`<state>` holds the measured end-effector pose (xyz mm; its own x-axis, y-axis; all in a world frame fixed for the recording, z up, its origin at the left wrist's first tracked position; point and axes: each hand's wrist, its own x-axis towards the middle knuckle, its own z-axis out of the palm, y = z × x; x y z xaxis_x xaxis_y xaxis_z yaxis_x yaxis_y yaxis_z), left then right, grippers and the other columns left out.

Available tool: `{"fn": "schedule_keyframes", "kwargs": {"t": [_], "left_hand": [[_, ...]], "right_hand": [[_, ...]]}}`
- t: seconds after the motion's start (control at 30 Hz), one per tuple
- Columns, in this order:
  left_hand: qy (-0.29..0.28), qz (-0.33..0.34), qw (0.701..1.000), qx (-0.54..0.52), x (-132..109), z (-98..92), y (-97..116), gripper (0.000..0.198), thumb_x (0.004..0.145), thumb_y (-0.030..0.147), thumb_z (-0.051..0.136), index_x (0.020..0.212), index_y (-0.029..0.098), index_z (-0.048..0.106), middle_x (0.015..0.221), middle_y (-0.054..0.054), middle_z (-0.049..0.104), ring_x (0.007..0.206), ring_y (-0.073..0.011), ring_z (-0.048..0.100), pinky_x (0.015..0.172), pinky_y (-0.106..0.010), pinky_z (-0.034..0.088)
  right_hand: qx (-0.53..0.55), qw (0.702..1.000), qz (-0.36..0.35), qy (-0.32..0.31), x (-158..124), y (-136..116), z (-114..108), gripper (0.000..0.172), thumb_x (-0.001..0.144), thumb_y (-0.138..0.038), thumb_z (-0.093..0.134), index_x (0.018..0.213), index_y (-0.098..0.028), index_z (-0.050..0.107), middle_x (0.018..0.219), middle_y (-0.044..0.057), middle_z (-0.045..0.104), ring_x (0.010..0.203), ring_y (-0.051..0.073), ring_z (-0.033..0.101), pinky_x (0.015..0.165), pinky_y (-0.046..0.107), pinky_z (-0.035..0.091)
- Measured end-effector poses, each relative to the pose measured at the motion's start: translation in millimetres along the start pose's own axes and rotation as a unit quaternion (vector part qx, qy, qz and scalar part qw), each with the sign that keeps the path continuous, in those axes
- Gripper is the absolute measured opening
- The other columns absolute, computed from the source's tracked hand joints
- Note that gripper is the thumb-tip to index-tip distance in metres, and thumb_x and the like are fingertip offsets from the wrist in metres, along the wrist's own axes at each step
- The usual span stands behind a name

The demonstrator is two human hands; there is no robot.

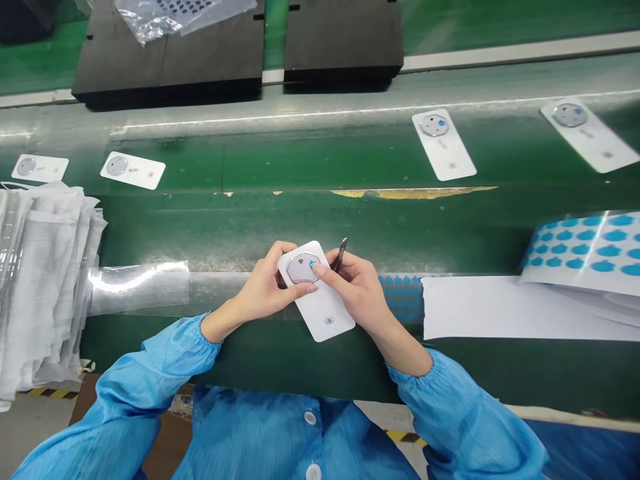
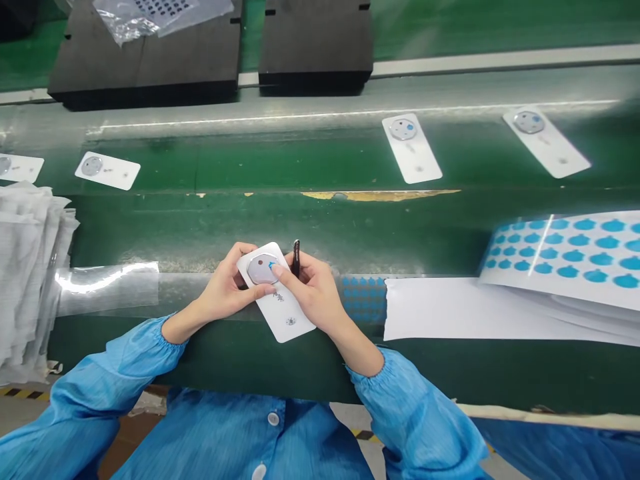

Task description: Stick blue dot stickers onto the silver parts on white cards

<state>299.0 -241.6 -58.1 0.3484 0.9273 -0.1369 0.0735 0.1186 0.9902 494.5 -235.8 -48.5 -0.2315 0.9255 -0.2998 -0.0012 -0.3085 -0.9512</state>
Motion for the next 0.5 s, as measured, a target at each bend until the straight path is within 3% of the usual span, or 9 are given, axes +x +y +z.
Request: {"fn": "schedule_keyframes", "kwargs": {"t": [0.2, 0.3, 0.4, 0.5], "left_hand": [[0.007, 0.060, 0.995, 0.080, -5.2, 4.1, -0.6, 0.047, 0.087, 0.039, 0.079, 0.117, 0.023, 0.046, 0.091, -0.001, 0.063, 0.069, -0.0141, 0.061, 0.054, -0.023, 0.045], [0.004, 0.027, 1.000, -0.001, -4.3, 4.7, 3.8, 0.056, 0.086, 0.040, 0.080, 0.127, 0.025, 0.045, 0.099, -0.004, 0.066, 0.075, -0.0169, 0.066, 0.060, -0.026, 0.053], [0.046, -0.008, 0.992, -0.116, -2.5, 6.6, 7.7, 0.068, 0.082, 0.042, 0.084, 0.134, 0.027, 0.043, 0.106, -0.005, 0.068, 0.086, -0.0201, 0.070, 0.071, -0.030, 0.059], [0.102, -0.031, 0.984, -0.144, -4.0, 11.5, 8.8, 0.054, 0.083, 0.046, 0.083, 0.122, 0.024, 0.053, 0.101, -0.003, 0.067, 0.085, -0.0177, 0.067, 0.071, -0.027, 0.057]], "right_hand": [[-0.039, 0.998, -0.033, 0.029, -6.1, 2.7, 1.4, 0.043, 0.081, -0.059, 0.080, 0.072, -0.022, 0.060, 0.061, -0.002, 0.061, 0.050, 0.014, 0.057, 0.044, 0.026, 0.046], [-0.031, 0.998, -0.046, 0.031, -8.1, 1.7, 4.2, 0.041, 0.083, -0.059, 0.078, 0.079, -0.022, 0.064, 0.066, -0.001, 0.064, 0.053, 0.015, 0.059, 0.046, 0.026, 0.047], [0.001, 0.998, -0.054, -0.011, -8.7, 1.6, 7.6, 0.038, 0.087, -0.059, 0.074, 0.098, -0.023, 0.068, 0.083, 0.003, 0.071, 0.065, 0.018, 0.066, 0.054, 0.029, 0.054], [0.001, 0.996, -0.071, -0.047, -9.9, 6.6, 10.4, 0.033, 0.093, -0.054, 0.069, 0.108, -0.024, 0.067, 0.091, 0.005, 0.071, 0.075, 0.021, 0.067, 0.066, 0.033, 0.060]]}}
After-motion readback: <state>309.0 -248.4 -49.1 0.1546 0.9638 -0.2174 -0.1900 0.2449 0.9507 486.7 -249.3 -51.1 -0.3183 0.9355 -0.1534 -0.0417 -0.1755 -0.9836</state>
